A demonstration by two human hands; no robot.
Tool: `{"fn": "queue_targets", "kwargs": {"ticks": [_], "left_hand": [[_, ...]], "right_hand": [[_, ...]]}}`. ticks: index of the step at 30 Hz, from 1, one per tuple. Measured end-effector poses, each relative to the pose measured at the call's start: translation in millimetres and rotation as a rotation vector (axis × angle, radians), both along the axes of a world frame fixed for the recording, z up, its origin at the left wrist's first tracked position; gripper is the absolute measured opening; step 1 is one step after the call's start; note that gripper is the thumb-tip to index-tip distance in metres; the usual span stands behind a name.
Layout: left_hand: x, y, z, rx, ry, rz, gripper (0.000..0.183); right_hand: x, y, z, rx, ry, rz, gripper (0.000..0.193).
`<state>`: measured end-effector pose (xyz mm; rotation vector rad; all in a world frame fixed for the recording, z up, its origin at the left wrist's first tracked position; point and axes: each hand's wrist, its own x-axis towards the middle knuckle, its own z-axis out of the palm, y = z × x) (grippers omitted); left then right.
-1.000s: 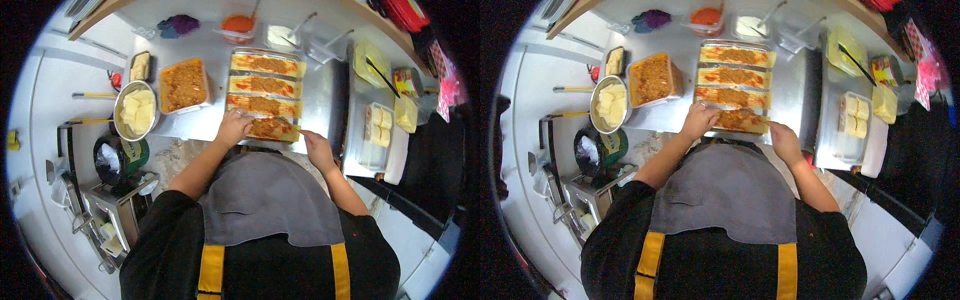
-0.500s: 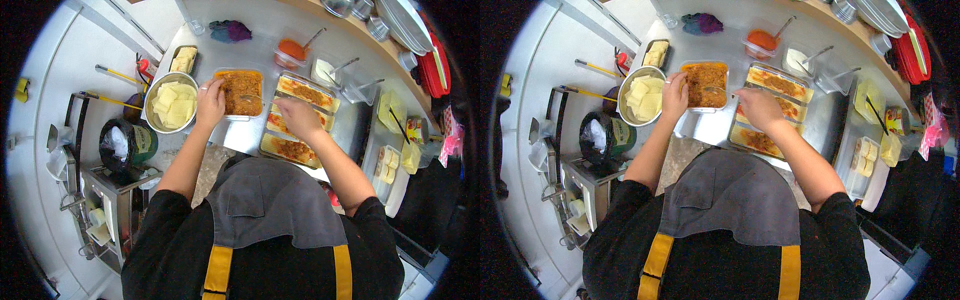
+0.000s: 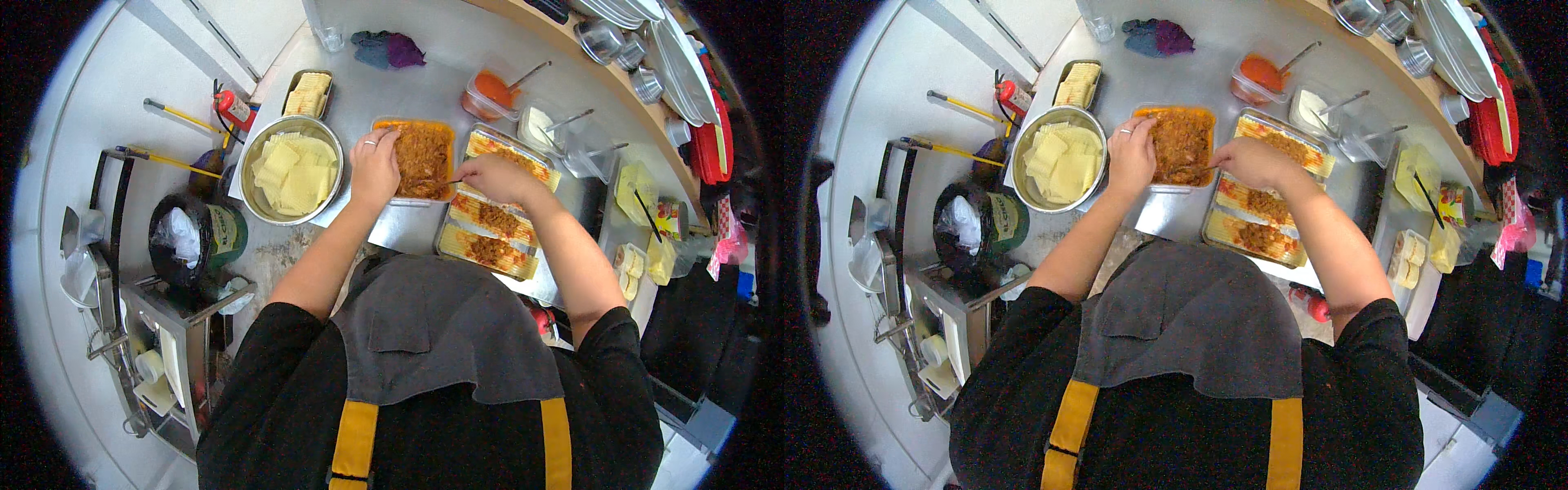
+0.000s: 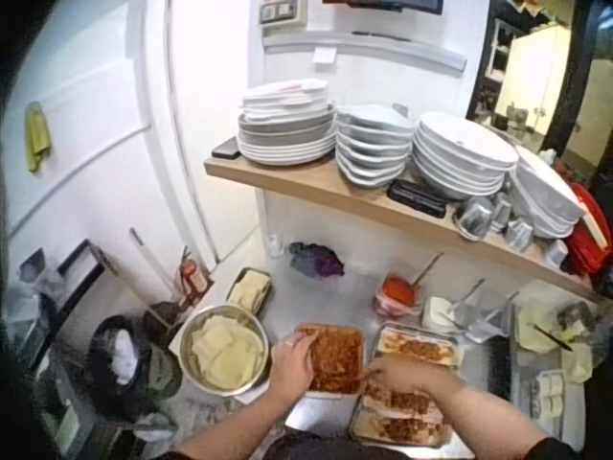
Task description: The person spreads red sauce on several tortillas laid out on a tray, then adds a brown filling and a white creamy topping. They roll each tortilla into a taco and place the finished items into a container.
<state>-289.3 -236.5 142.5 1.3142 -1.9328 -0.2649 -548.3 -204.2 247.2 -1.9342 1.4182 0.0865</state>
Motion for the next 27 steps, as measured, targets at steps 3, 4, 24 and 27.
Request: {"fn": "queue_targets", "kwargs": {"ticks": [3,4,24,27], "left_hand": [[0.7,0.7,-0.2,0.01,0.007,-0.016,0.032],[0.8,0.7,-0.5,0.015,0.009,-0.021,0.032],[3.8,-0.2,3.5,-0.004,-0.027,-0.038,0.035],[4.8,3.2,9.0,-0.069,-0.033,-0.072,0.036]], "right_hand": [[-10.2,-11.7,10.2,0.119,-0.016,-0.076,0.027],[-10.4,-12.0,13.2,0.118,-0.014,-0.102,0.027],[-56.7,19.4,16.1,0.354,-0.251,-0.516,0.024],[-77.0,55.1,3.1,0.424,-0.515,-0.729,0.023]]}}
